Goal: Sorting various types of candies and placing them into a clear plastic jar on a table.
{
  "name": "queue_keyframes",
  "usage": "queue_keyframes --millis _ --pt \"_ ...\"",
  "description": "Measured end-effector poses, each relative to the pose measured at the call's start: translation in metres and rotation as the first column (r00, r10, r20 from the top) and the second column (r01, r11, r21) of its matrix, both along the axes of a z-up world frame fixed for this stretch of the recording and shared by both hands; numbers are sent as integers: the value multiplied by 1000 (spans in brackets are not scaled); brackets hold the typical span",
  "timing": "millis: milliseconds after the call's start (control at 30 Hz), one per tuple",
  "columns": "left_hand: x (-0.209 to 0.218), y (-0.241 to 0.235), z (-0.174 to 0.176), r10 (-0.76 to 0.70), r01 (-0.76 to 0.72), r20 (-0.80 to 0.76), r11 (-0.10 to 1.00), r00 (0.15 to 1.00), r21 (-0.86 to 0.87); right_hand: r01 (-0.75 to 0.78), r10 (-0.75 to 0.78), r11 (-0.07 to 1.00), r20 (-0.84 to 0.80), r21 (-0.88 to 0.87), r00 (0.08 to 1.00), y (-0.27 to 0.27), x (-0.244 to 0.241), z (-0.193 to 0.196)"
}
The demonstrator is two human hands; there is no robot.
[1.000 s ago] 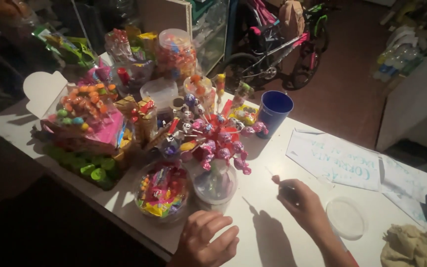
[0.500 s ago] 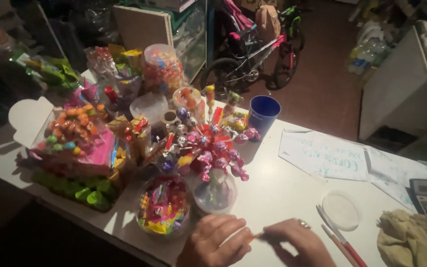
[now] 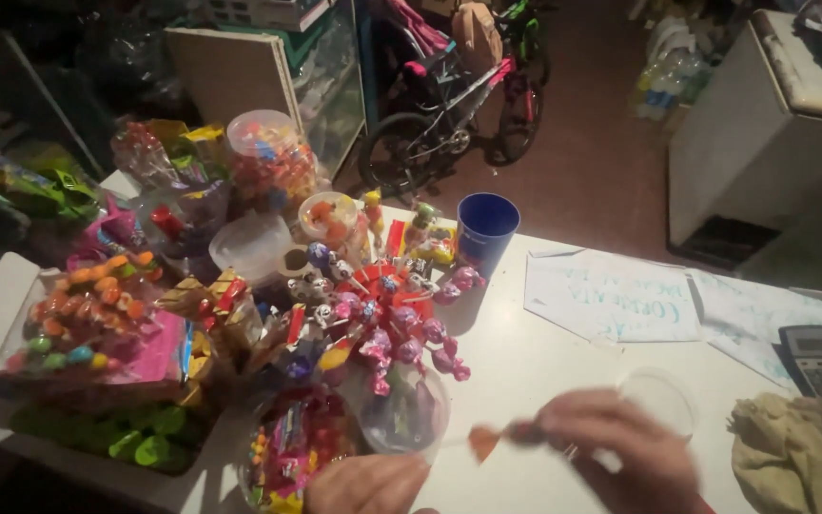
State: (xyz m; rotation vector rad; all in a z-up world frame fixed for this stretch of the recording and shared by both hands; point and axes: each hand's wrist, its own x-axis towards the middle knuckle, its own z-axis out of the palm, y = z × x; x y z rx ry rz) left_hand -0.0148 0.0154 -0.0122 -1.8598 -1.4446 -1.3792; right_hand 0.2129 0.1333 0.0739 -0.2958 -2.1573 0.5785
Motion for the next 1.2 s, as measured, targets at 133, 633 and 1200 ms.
queue_keyframes --millis 133,633,1200 --pt "-2 9 -10 247 -243 -17 963 969 116 218 -211 976 -169 25 963 41 -14 19" --pt "-27 10 -9 91 -80 -106 991 990 108 -33 -39 863 132 504 990 136 -152 46" --pt "-31 1 -14 116 -101 -99 984 988 145 -137 33 950 346 280 938 153 -178 35"
